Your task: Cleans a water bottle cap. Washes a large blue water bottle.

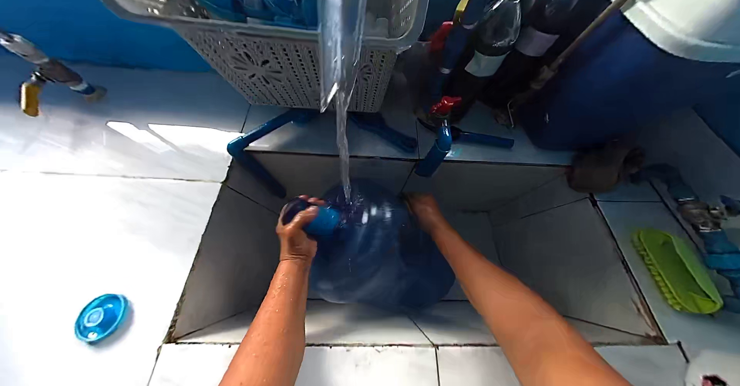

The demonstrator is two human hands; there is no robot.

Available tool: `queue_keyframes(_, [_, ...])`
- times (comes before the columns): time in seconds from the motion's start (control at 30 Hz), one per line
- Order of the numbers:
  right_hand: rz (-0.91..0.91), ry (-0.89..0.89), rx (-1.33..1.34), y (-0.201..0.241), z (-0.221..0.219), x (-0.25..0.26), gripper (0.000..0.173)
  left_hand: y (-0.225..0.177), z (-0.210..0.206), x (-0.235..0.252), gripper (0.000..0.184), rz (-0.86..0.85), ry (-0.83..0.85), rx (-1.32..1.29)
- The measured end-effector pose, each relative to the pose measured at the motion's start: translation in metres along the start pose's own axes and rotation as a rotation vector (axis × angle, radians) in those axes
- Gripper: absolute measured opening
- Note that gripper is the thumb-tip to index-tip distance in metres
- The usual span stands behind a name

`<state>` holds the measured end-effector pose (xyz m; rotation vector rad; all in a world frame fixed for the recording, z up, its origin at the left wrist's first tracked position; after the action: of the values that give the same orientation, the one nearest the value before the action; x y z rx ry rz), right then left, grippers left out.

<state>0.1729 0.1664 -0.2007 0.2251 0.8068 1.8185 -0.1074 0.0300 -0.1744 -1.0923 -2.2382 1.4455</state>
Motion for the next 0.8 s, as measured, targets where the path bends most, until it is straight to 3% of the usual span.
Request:
queue_keyframes(0.07, [-0.17, 0.11, -0.076, -0.06, -0.025, -0.014, 0.043, -0.007, 0.031, 0.012, 0.025, -0.006, -0.379, 0.138])
queue_keyframes(0.1, [-0.237, 0.162, -0.054, -0.054, -0.026, -0.022, 0.044, -0.008, 0.03, 0.011, 0.022, 0.013, -0.417, 0.172])
queue_keyframes(0.17, [-0.193, 0.098, 0.121, 0.008, 0.0, -0.019, 0.039, -0.005, -0.003, 0.005, 0.013, 0.019, -0.168, 0.12])
queue_keyframes(0.2, [-0.092, 0.02, 0.221, 0.039, 0.016, -0.01, 0.037, 0.001, -0.021, 0.002, 0.022, 0.012, 0.02, 0.06])
queue_keyframes(0.23, [-0.011, -0.005, 0.265, 0.053, 0.024, -0.002, 0.036, 0.009, -0.03, -0.002, 0.032, 0.032, 0.171, 0.004])
queue_keyframes(0.27, [0.014, 0.006, 0.27, 0.043, 0.02, 0.005, 0.037, 0.015, -0.027, -0.005, 0.036, 0.055, 0.203, -0.015])
queue_keyframes(0.33, [-0.007, 0.031, 0.143, -0.024, -0.009, 0.007, 0.037, 0.012, 0.012, -0.003, 0.024, 0.082, -0.085, 0.062])
queue_keyframes(0.37, [-0.054, 0.093, 0.035, -0.053, -0.021, 0.001, 0.039, 0.006, 0.035, 0.001, 0.031, 0.108, -0.311, 0.126])
queue_keyframes(0.43, [-0.168, 0.238, -0.054, -0.053, -0.028, -0.009, 0.041, -0.003, 0.045, 0.001, 0.036, 0.128, -0.523, 0.219])
queue_keyframes(0.5, [-0.117, 0.184, 0.087, 0.01, -0.012, -0.01, 0.038, -0.001, 0.014, -0.005, 0.014, 0.073, -0.364, 0.182])
queue_keyframes(0.57, [0.034, 0.067, 0.229, 0.059, 0.014, 0.007, 0.038, 0.014, -0.017, -0.006, 0.021, 0.087, 0.02, 0.027])
queue_keyframes(0.6, [0.045, 0.062, 0.235, 0.051, 0.013, 0.013, 0.037, 0.02, -0.015, -0.008, 0.026, 0.129, 0.091, -0.011])
queue_keyframes(0.63, [0.014, 0.07, 0.194, 0.02, 0.005, 0.015, 0.036, 0.021, -0.002, -0.008, 0.022, 0.153, 0.03, 0.012])
queue_keyframes(0.67, [-0.05, 0.082, 0.103, -0.025, -0.006, 0.015, 0.036, 0.017, 0.016, -0.006, 0.019, 0.176, -0.143, 0.089])
queue_keyframes(0.73, [-0.241, 0.238, -0.127, -0.097, -0.022, 0.0, 0.04, 0.008, 0.042, -0.005, 0.043, 0.237, -0.445, 0.174])
queue_keyframes(0.8, [-0.335, 0.29, -0.098, -0.09, -0.024, -0.016, 0.043, 0.002, 0.031, -0.006, 0.029, 0.163, -0.467, 0.183])
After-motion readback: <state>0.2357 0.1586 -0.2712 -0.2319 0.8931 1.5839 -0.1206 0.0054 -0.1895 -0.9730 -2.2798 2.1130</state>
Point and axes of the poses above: each hand's wrist, its own x-axis towards the middle knuckle, its own z-axis out of the back of the hand, y = z × x, the point moved 10 cm from there along x, towards the middle knuckle, and after that the axes turned 7 degrees about -x, right-handed, at the moved point
